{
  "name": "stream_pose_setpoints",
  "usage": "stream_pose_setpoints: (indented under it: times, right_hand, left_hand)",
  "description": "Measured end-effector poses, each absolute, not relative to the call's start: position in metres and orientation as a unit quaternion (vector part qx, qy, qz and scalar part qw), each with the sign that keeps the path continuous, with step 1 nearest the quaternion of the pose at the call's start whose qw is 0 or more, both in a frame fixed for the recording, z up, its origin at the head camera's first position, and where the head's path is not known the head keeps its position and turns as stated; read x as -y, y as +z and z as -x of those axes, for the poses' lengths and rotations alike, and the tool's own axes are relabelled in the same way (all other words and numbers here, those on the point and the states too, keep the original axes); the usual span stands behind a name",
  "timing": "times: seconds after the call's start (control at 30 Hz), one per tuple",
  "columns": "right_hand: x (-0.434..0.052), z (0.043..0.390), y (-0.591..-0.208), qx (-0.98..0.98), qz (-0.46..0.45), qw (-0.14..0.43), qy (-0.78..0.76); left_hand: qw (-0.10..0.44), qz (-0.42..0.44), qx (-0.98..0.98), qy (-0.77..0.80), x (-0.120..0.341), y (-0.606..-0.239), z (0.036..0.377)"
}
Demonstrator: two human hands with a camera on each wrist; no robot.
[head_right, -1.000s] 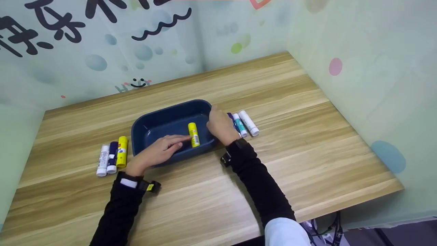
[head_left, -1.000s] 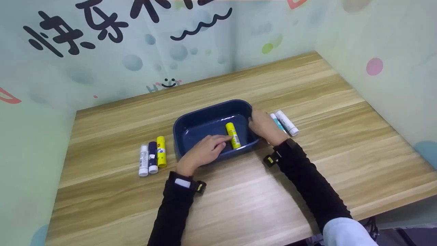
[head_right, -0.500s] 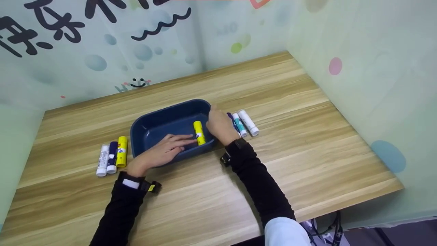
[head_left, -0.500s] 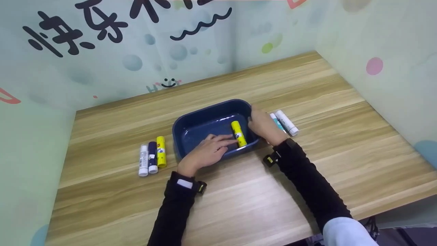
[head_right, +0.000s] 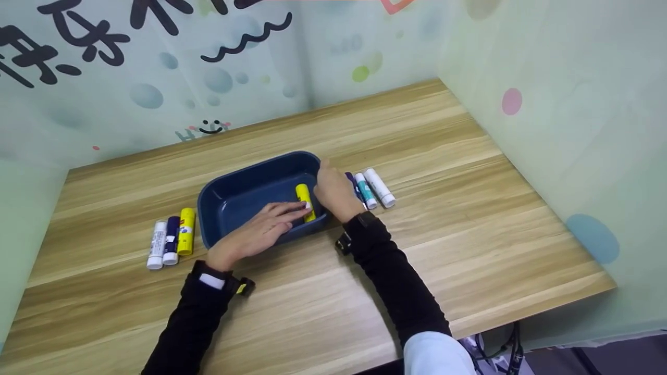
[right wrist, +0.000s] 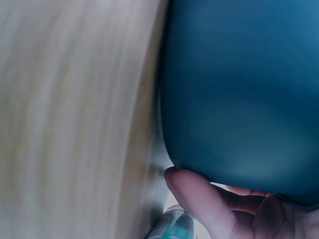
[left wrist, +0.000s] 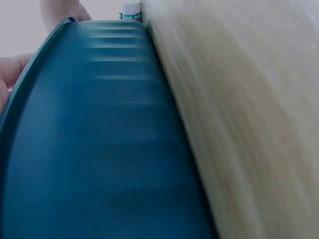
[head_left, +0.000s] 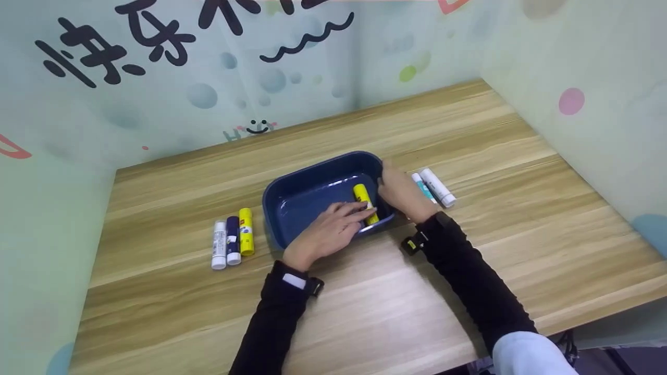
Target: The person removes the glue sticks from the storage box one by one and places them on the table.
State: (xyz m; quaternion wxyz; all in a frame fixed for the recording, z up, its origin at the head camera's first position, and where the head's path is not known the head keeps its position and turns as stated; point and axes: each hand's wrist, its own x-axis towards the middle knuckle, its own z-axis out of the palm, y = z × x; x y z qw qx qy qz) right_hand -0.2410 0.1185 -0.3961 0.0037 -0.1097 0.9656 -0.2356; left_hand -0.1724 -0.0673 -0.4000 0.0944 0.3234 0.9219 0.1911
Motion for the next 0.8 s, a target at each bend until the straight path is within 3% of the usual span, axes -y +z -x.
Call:
stream_pose_setpoints:
  times: [0.43,0.8]
  right_hand:
    - [-0.1186,0.2425,-0.3968,-0.967,0.1,0.006,-0.233]
    - [-0.1192,0.2425,-0.3965,-0.967,0.104,0.012,-0.233]
  left_hand:
    - [0.091,-0.185,-0.957,0.202,0.0636,-0.4016,0.1734]
    - [0.032,-0.099,-0.963,0.247,0.0712,-0.4011,0.1772]
